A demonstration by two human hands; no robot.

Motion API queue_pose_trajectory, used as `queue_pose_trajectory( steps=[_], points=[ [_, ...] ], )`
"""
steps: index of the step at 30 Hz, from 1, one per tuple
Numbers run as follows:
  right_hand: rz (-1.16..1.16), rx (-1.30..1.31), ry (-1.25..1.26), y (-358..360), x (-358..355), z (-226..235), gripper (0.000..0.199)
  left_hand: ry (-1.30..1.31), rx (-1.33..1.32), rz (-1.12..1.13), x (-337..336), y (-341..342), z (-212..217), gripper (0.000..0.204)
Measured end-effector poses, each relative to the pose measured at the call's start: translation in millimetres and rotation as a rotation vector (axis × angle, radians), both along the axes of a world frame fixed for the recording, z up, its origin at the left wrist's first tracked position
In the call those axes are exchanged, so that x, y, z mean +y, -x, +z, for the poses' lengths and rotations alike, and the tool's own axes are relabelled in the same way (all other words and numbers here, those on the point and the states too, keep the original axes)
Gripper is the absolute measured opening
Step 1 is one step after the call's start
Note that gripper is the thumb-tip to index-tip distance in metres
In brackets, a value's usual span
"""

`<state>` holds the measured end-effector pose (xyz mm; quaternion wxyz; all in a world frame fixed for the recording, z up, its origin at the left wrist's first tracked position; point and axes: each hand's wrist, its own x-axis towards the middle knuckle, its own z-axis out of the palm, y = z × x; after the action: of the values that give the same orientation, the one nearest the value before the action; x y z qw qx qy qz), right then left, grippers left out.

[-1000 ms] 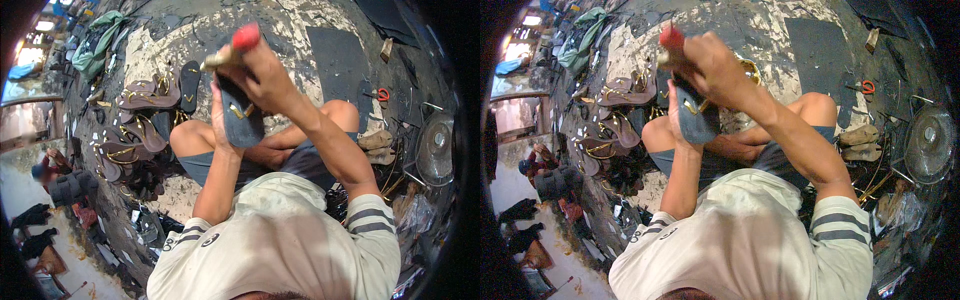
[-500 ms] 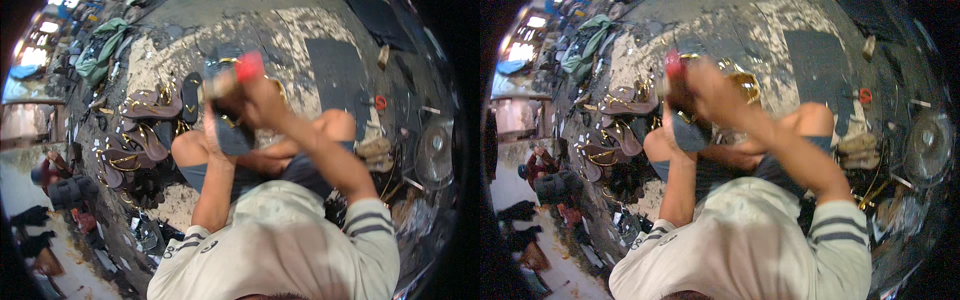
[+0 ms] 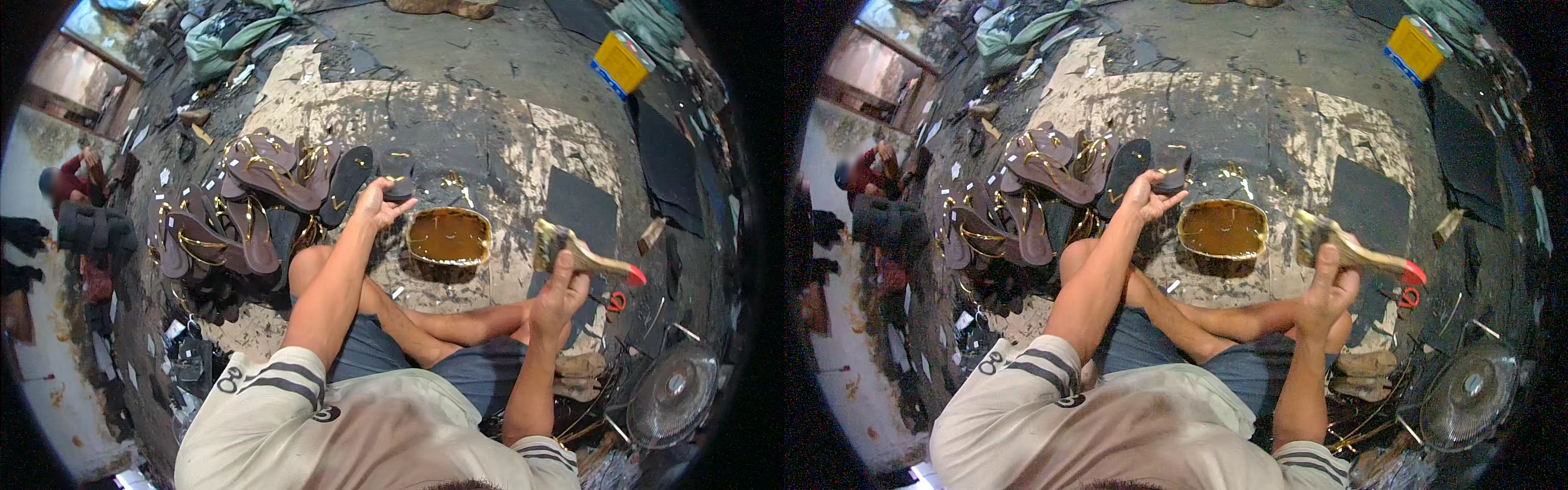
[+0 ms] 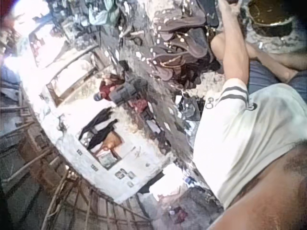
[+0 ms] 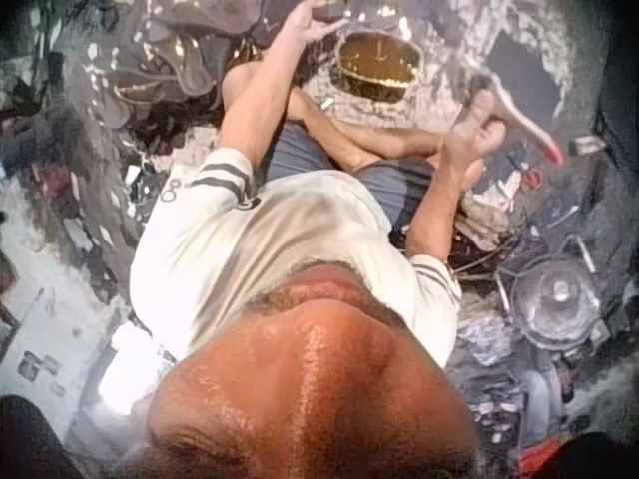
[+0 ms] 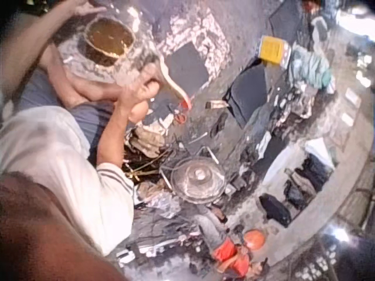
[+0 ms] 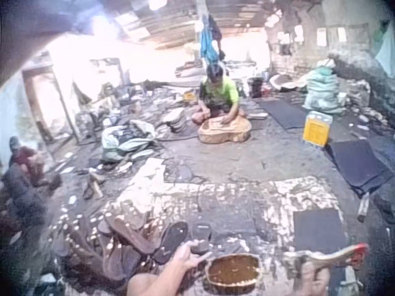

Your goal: The person sits on the floor and assembles sandals by attaching straps to soles. They use a wooden block to press the components together and later apply a brown liquid to the soles with a brush.

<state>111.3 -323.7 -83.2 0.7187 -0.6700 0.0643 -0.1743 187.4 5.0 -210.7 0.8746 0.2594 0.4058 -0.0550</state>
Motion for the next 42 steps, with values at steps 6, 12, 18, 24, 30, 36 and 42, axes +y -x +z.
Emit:
queue_pose_trajectory(
  steps=[6, 12, 18, 24, 30, 36, 42],
  points=[
    [-0.093, 0.174, -0.023, -11.9, -9.8, -27.6, 0.03, -0.085, -0.39, -0.01, 73.9, -77.3, -2.7, 0.026],
    [-0.275, 0.358, 0.625, 23.6, -78.4, -22.1, 0.032, -0.807, -0.112, 0.186, 178.1, -204.1, -45.4, 0.029],
    [-0.232, 0.304, 0.204, 27.5, -93.5, -6.3, 0.029, -1.299, 0.216, 0.085, 280.8, -227.2, -115.7, 0.03],
    [-0.252, 0.557, 0.432, -9.2, -4.0, 8.9, 0.036, -1.614, -0.186, -0.012, 180.5, -168.0, -15.7, 0.059],
    [0.167, 0.339, 0.277, -38.1, 0.2, -45.9, 0.04, -1.911, 0.146, 0.096, 156.2, 52.8, 116.0, 0.059],
    [0.547, 0.208, 0.43, -66.4, 52.9, -61.6, 0.03, -2.209, 0.443, -0.237, 177.0, 105.6, 91.0, 0.038],
    [0.625, 0.015, 1.069, -65.1, 60.1, -137.2, 0.034, -2.136, -0.252, -0.006, 131.6, 190.0, 182.2, 0.013]
  ],
)
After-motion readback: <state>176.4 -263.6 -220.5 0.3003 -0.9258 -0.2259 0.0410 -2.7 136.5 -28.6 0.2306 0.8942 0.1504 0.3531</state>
